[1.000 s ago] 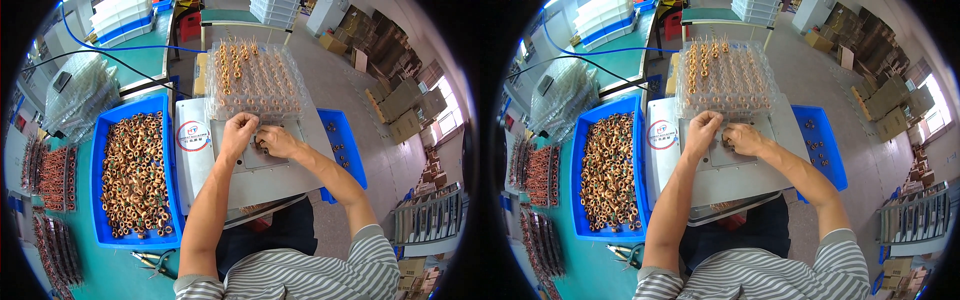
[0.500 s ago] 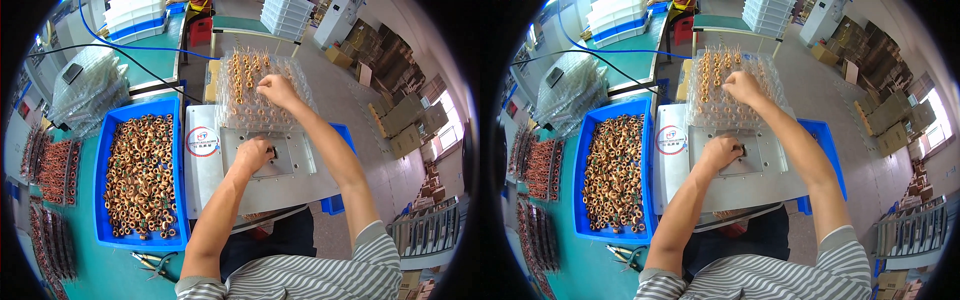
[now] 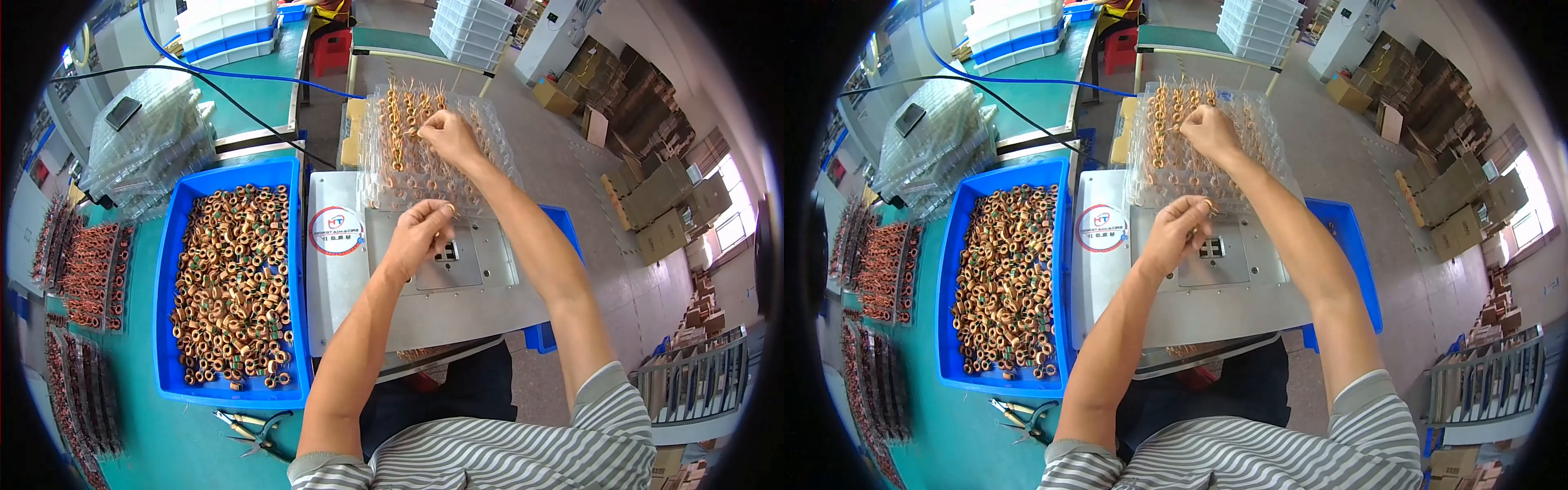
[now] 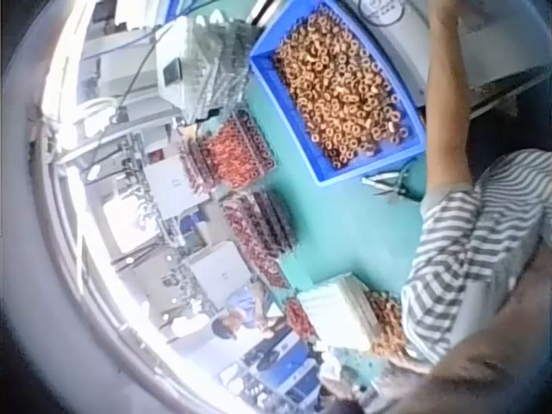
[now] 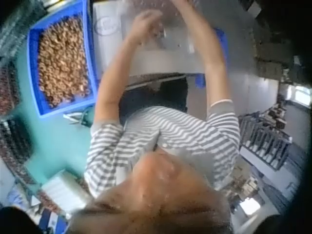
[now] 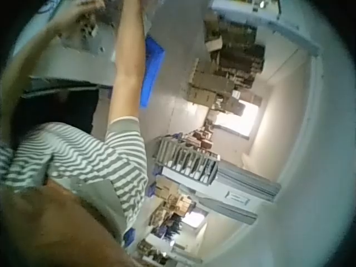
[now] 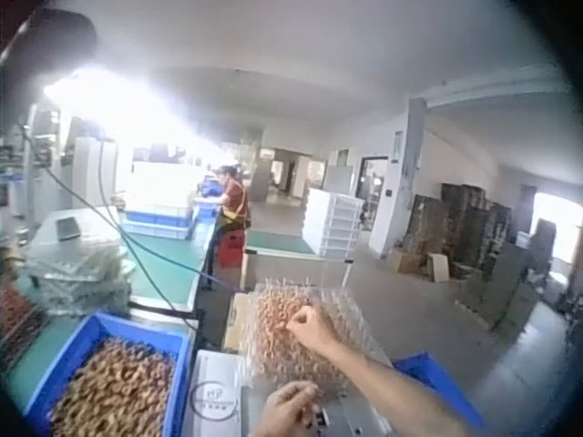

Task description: Assembling small hardware components using a workbench fixture.

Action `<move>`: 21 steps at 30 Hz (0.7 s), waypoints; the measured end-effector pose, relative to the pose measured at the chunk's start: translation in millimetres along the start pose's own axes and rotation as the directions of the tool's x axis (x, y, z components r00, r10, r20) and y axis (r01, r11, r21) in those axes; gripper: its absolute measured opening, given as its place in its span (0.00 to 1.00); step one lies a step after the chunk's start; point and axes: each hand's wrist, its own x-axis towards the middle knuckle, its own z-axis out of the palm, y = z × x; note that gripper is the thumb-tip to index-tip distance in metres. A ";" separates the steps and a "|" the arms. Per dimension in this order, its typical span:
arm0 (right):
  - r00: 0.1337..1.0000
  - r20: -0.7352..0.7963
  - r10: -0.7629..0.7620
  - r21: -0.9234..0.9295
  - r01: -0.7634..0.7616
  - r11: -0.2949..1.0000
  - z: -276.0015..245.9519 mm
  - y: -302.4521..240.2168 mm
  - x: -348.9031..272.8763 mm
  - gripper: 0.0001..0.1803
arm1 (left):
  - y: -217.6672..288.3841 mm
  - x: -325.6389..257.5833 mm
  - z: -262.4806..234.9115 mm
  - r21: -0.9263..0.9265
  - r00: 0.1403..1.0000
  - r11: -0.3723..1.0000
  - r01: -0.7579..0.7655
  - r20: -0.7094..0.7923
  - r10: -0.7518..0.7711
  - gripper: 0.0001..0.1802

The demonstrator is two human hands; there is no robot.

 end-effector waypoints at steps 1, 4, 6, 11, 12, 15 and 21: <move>1.000 0.007 -0.004 0.072 0.003 0.997 -5.8 -3.2 -8.2 0.13 | 0.5 -0.3 -1.4 -0.099 0.999 0.995 -0.009 -0.032 0.006 0.14; 0.998 0.058 -0.008 0.328 -0.012 0.945 -24.3 -12.0 -43.8 0.09 | 0.0 0.0 -7.4 -0.203 0.998 0.978 -0.049 -0.041 0.041 0.11; 0.996 0.085 0.001 0.374 -0.033 0.927 -43.4 -1.5 -63.9 0.09 | -1.6 4.0 -4.3 -0.332 0.998 0.941 -0.067 -0.043 0.055 0.07; 0.984 0.176 0.039 0.550 -0.132 0.825 -60.6 16.2 -114.3 0.08 | -5.7 5.3 -3.7 -0.325 0.992 0.939 -0.113 -0.089 0.088 0.10; 0.984 0.173 0.043 0.551 -0.133 0.824 -63.5 20.4 -122.3 0.08 | -6.9 5.4 -2.5 -0.270 0.988 0.953 -0.141 -0.094 0.119 0.13; 0.975 0.212 0.067 0.593 -0.183 0.784 -66.4 34.4 -140.1 0.09 | -10.6 8.1 -2.5 -0.152 0.981 0.972 -0.180 -0.094 0.167 0.18; 0.960 0.263 0.092 0.652 -0.247 0.717 -68.0 44.3 -158.0 0.09 | -17.1 10.9 -4.6 -0.003 0.979 0.982 -0.189 -0.082 0.188 0.19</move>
